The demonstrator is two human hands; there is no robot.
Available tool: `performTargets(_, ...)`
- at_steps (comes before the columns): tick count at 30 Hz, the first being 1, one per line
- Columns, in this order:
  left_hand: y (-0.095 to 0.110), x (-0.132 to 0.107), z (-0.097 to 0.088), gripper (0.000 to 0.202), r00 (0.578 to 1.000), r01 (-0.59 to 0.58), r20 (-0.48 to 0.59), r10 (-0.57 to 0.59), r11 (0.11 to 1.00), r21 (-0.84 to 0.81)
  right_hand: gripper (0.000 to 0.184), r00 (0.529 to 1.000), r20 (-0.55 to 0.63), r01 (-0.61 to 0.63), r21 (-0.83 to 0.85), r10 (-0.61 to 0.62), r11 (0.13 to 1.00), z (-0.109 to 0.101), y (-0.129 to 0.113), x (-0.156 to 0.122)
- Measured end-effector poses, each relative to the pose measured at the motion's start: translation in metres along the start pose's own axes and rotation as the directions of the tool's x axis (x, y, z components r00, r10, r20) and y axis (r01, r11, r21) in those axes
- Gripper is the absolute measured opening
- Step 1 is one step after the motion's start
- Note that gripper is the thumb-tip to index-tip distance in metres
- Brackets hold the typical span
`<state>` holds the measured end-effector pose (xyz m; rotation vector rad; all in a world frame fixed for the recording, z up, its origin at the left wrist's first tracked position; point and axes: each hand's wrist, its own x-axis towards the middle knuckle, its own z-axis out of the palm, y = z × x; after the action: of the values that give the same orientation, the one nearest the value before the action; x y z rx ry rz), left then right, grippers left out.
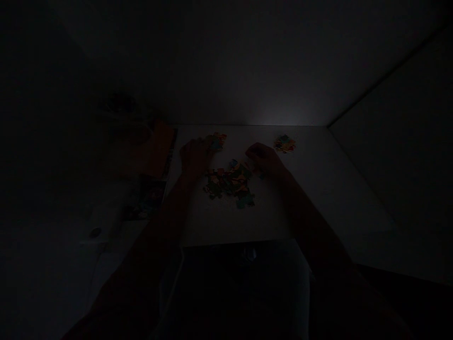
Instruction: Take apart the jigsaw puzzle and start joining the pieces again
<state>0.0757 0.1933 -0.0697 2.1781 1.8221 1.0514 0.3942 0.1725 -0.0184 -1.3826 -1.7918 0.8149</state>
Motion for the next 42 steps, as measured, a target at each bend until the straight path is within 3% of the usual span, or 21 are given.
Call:
performTargets(5,-0.002,0.009,0.000,0.062,0.999,0.037,0.011,-0.036,0.992,-0.117,0.039,1.000,-0.009,-0.006,0.012,0.006,1.000,0.001,0.001,0.000)
performTargets(9,-0.002,0.011,-0.002,0.078,1.000,-0.019,-0.007,0.018,0.955,-0.296,0.043,1.000,0.003,0.005,0.026,-0.006,1.000,0.000,0.001,0.000)
performTargets(15,0.013,0.011,-0.015,0.056,0.999,0.029,0.045,-0.011,0.902,-0.431,0.045,1.000,0.021,0.013,0.016,-0.014,1.000,-0.001,-0.004,-0.002)
performTargets(22,0.031,0.012,-0.012,0.056,0.987,0.036,0.143,0.075,0.761,-0.648,0.050,0.998,0.059,-0.001,0.071,-0.004,0.997,0.013,-0.014,-0.003)
performTargets(27,0.033,0.011,-0.006,0.054,0.977,0.051,0.191,0.094,0.768,-0.638,0.049,0.999,0.047,0.024,0.088,-0.028,0.996,0.022,-0.015,-0.002)
performTargets(30,0.034,0.012,-0.006,0.047,0.983,0.014,0.147,0.109,0.759,-0.651,0.049,0.999,0.040,0.017,0.075,-0.020,0.997,0.022,-0.014,-0.002)
performTargets(33,0.036,0.011,-0.007,0.044,0.989,0.022,0.119,0.085,0.717,-0.696,0.052,0.999,0.046,0.001,0.047,-0.004,0.999,0.021,-0.015,-0.001)
performTargets(38,0.040,0.011,-0.007,0.055,0.985,0.136,0.170,-0.011,0.651,-0.747,0.056,0.998,0.032,0.049,0.042,-0.050,0.998,0.021,-0.018,0.000)
performTargets(42,0.044,0.011,-0.009,0.051,0.981,0.179,0.185,-0.053,0.607,-0.775,0.062,0.998,0.048,0.042,0.107,-0.048,0.993,0.023,-0.018,0.000)
